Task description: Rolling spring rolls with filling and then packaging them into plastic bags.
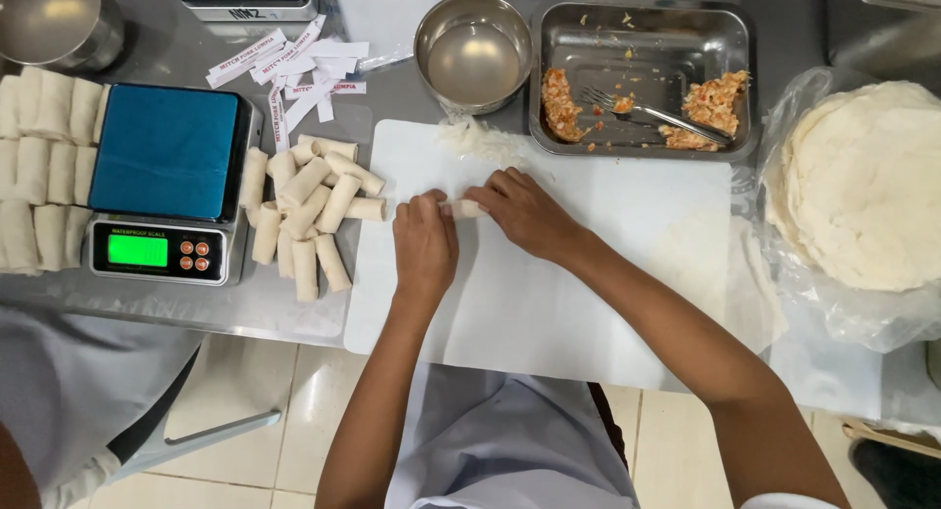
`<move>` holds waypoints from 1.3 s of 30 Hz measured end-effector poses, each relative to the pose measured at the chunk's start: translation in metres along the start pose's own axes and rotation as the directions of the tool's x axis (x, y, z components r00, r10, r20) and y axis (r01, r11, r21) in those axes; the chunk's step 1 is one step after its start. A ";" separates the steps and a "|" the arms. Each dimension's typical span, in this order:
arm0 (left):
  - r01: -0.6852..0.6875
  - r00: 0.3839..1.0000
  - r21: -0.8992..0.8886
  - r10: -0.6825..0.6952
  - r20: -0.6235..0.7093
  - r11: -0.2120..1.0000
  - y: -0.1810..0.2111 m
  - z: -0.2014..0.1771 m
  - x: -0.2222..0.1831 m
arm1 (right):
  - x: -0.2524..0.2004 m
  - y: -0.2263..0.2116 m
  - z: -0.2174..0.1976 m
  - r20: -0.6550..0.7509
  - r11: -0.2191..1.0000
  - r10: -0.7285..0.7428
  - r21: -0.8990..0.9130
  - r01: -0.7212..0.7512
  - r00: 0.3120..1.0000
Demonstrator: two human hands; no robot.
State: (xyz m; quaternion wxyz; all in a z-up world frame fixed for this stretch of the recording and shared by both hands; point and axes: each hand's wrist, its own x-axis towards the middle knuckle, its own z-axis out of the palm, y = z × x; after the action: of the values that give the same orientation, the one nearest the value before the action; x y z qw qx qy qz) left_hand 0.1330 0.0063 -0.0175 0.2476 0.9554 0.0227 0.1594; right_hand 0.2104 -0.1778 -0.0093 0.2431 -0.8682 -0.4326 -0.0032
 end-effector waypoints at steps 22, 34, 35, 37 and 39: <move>0.492 0.730 -0.827 -0.389 0.562 -0.271 0.063 -0.034 0.000 | -0.041 -0.076 0.009 -0.147 0.454 0.255 0.891 0.016 0.956; 0.245 0.732 -0.406 -0.106 0.673 -0.880 -0.029 -0.039 -0.078 | -0.217 -0.014 -0.098 -0.509 0.795 0.607 0.395 -0.461 0.611; 0.153 0.641 -0.424 -0.237 0.730 -0.892 -0.021 -0.054 -0.080 | -0.229 -0.008 -0.103 -0.604 0.821 0.529 0.185 -0.540 0.596; 0.057 0.527 -0.452 -0.358 0.771 -0.890 -0.011 -0.074 -0.083 | -0.253 0.002 -0.104 -0.677 0.796 0.430 -0.028 -0.605 0.597; 0.152 0.565 -0.479 -0.322 0.760 -0.865 -0.008 -0.085 -0.087 | -0.273 0.012 -0.094 -0.623 0.620 0.544 -0.153 -0.769 0.563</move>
State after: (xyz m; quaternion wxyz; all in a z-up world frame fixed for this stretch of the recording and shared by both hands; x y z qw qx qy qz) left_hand 0.0239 0.0425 0.0235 0.9451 0.0156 0.3264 -0.0071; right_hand 0.0677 -0.4290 0.0095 0.1449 -0.9609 0.0265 -0.2343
